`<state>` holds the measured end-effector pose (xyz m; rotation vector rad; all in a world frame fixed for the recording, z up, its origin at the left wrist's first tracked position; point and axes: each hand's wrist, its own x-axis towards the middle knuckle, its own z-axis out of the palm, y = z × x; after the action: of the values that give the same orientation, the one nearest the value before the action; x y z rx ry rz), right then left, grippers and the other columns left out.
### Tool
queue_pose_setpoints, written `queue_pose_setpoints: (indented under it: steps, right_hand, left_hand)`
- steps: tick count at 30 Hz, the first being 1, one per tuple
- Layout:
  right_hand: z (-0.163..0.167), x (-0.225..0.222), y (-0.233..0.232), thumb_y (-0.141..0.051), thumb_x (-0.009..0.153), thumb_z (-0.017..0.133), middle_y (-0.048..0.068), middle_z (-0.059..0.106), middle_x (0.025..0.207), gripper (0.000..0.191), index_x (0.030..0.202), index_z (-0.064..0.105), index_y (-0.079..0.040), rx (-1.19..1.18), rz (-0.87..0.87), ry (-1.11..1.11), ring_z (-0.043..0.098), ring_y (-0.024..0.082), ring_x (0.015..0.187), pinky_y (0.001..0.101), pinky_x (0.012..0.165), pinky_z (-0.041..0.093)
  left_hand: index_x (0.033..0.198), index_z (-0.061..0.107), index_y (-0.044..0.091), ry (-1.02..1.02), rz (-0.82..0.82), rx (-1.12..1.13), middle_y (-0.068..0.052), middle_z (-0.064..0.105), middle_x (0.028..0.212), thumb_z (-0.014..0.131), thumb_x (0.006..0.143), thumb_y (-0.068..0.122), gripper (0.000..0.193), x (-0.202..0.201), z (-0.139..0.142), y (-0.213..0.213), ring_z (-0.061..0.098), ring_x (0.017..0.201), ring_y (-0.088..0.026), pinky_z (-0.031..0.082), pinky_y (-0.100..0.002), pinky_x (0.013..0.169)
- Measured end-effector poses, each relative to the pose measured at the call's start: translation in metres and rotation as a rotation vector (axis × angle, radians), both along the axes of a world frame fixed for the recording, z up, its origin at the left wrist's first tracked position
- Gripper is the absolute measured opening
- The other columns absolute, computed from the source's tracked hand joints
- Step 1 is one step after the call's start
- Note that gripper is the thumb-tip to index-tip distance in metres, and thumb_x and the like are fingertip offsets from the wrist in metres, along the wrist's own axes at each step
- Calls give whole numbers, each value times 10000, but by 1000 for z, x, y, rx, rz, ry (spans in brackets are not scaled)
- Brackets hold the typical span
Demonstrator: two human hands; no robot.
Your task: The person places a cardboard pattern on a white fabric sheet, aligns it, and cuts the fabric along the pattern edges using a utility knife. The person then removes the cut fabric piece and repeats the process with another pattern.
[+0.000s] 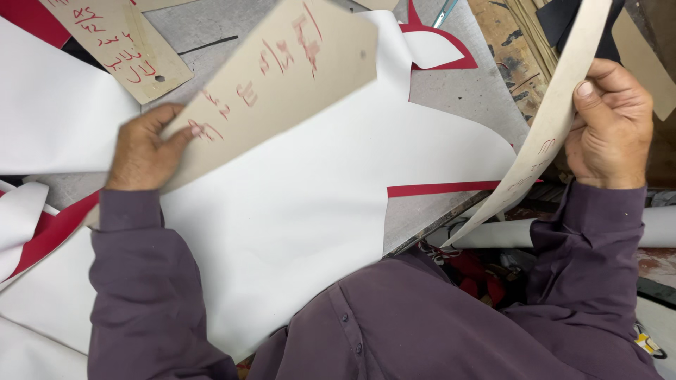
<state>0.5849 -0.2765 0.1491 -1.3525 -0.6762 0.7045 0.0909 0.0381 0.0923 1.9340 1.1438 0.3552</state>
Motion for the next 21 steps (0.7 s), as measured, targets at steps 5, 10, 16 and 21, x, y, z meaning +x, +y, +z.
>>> queue_pose_setpoints:
  steps: [5,10,16,21]
  right_hand:
    - [41,-38,28,29,1133,609,176,720,1076,175,1297,651,75,-238,301,-582,712,177,917,259,834,594]
    - [56,-116,83,131,868,537,138,744,1042,437,1252,689,-12,-70,895,-1027,737,238,849,313,733,620]
    - [-4,-235,142,-32,844,642,72,684,836,379,1203,718,-126,84,1095,-1310,678,262,841,419,785,532]
    - [-66,-267,180,2,854,645,115,690,1140,422,1262,690,-96,224,792,-1294,632,267,1136,429,1054,489]
  left_hand:
    - [1338,623,25,-65,82,865,-146,698,1204,729,1027,57,330,14,48,40,687,1080,-292,576,-369,961]
    - [1553,444,92,-536,12,-220,-147,659,1250,534,1132,418,540,-21,84,19,660,1038,-270,553,-384,898]
    - [1593,403,227,312,-412,-665,-130,664,1362,862,748,200,962,-75,45,-57,635,1236,-267,546,-445,992]
    - [1414,595,161,285,-16,-697,-85,772,1165,725,866,117,565,-98,-4,-114,695,1098,-196,572,-358,953]
